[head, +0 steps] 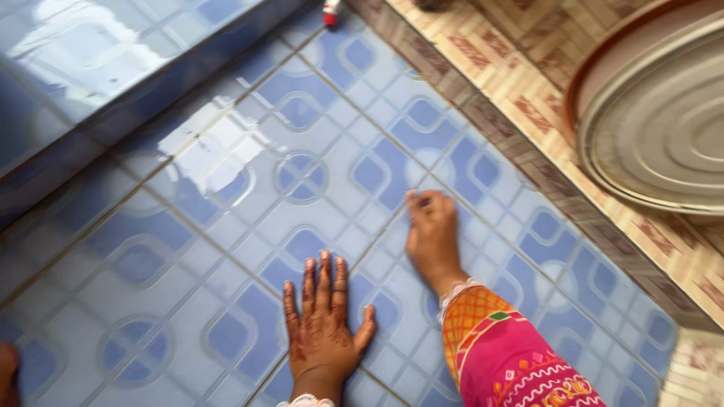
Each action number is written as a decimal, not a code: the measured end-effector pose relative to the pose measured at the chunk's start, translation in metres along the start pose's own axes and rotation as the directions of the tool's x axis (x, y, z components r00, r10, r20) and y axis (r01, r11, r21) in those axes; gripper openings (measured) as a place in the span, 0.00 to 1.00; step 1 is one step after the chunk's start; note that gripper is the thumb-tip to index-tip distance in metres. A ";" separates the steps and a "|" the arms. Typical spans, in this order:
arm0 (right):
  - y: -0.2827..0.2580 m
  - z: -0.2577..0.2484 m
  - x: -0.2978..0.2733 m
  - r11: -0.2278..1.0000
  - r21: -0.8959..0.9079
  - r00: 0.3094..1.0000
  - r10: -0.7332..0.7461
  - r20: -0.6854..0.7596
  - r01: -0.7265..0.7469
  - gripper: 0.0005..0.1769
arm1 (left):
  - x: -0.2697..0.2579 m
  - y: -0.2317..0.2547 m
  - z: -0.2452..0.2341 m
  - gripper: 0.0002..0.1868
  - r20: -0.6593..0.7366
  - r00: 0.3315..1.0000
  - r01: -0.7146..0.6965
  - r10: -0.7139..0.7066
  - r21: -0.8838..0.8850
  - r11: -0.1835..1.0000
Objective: The person scrubs the blue floor tiles using a scouring pad and a small brush, then rinses a cup in a bucket of water.
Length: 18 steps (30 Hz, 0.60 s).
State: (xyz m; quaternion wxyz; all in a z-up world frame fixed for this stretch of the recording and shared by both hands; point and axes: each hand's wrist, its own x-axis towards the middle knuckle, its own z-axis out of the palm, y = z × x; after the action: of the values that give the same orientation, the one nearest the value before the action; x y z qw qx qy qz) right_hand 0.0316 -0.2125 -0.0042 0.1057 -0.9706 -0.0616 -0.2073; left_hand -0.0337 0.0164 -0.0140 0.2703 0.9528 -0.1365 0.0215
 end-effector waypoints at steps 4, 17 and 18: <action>0.046 -0.037 -0.041 0.998 -0.024 0.993 0.052 0.105 -0.050 0.32 | -0.004 0.001 0.001 0.47 0.010 1.000 -0.015 0.015 -0.007 1.000; 0.166 -0.026 -0.085 0.756 -0.296 0.812 0.529 -0.247 -0.583 0.30 | -0.008 -0.015 0.032 0.48 -0.065 0.997 -0.045 0.047 0.023 0.999; 0.159 -0.026 -0.076 0.781 -0.322 0.845 0.480 -0.237 -0.534 0.31 | -0.008 -0.016 0.035 0.48 -0.080 0.995 -0.054 0.056 0.030 0.998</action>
State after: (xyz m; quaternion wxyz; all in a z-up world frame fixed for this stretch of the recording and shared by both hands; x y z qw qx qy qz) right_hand -0.0211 -0.3780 -0.0413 -0.0263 -0.9355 0.2508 -0.2475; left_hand -0.0380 0.0128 -0.0527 0.2617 0.9507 -0.1514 0.0693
